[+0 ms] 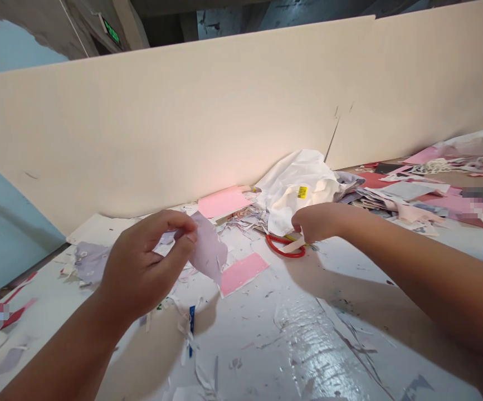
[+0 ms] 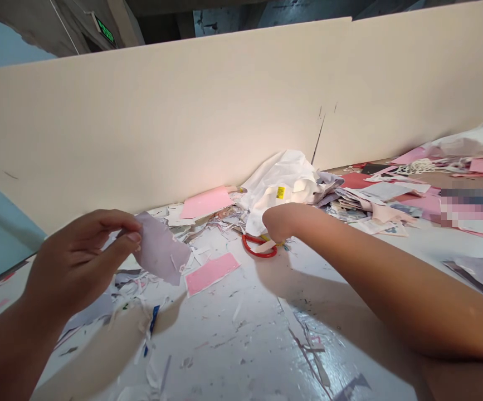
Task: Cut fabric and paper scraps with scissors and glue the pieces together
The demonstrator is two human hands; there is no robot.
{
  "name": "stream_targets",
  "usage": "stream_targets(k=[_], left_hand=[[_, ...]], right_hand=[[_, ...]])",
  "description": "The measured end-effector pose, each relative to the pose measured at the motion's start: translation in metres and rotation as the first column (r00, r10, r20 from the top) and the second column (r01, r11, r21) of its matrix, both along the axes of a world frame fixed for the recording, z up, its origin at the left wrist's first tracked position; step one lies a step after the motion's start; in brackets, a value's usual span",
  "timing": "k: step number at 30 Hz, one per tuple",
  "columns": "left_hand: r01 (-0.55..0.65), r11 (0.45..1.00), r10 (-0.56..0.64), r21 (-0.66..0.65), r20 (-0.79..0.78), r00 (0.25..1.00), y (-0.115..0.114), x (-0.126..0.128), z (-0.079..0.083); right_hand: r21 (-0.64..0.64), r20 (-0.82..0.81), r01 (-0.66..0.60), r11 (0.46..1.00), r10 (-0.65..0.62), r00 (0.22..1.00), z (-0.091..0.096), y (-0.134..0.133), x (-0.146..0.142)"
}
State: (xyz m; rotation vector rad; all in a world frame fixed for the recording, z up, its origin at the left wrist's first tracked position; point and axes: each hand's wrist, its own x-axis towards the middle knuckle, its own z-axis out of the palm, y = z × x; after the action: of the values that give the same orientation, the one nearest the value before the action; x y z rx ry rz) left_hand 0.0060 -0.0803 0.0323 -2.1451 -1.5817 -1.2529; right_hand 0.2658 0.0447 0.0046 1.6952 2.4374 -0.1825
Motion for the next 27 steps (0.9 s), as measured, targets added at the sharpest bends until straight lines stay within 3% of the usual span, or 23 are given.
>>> stream_targets(k=[1, 3, 6, 11, 15, 19, 24, 27], left_hand=[[-0.007, 1.000, 0.007, -0.019, -0.013, 1.000, 0.000, 0.001, 0.001], [-0.025, 0.998, 0.024, -0.054, -0.026, 0.999, 0.000, 0.001, 0.001], [-0.052, 0.994, 0.053, -0.095, 0.003, 0.999, -0.001, 0.001, -0.001], [-0.186, 0.977, 0.190, -0.108, 0.028, 0.981, -0.002, 0.007, -0.001], [-0.295, 0.954, 0.295, -0.043, -0.005, 0.955, -0.002, 0.012, 0.002], [-0.284, 0.959, 0.285, 0.014, -0.036, 0.958, 0.001, 0.009, 0.002], [-0.240, 0.969, 0.245, 0.060, -0.106, 0.964, 0.002, 0.001, 0.000], [-0.205, 0.978, 0.207, 0.025, -0.129, 0.970, 0.000, -0.001, 0.001]], right_hand=[[-0.088, -0.006, -0.035, 0.996, 0.034, 0.999, 0.008, -0.005, 0.001], [-0.133, -0.057, -0.078, 0.988, 0.071, 0.996, 0.023, -0.012, 0.004], [-0.084, -0.124, -0.083, 0.993, 0.072, 0.990, 0.033, -0.015, 0.010], [-0.083, -0.104, -0.052, 0.995, 0.043, 0.994, 0.029, -0.004, 0.022], [0.043, -0.201, -0.078, 0.996, 0.085, 0.976, 0.025, 0.002, 0.024], [0.044, -0.211, -0.100, 0.994, 0.108, 0.971, 0.028, -0.001, 0.019], [0.040, -0.195, 0.058, 0.998, -0.049, 0.980, 0.036, 0.001, 0.027], [0.096, -0.277, 0.116, 0.989, -0.086, 0.957, 0.036, 0.007, 0.038]])
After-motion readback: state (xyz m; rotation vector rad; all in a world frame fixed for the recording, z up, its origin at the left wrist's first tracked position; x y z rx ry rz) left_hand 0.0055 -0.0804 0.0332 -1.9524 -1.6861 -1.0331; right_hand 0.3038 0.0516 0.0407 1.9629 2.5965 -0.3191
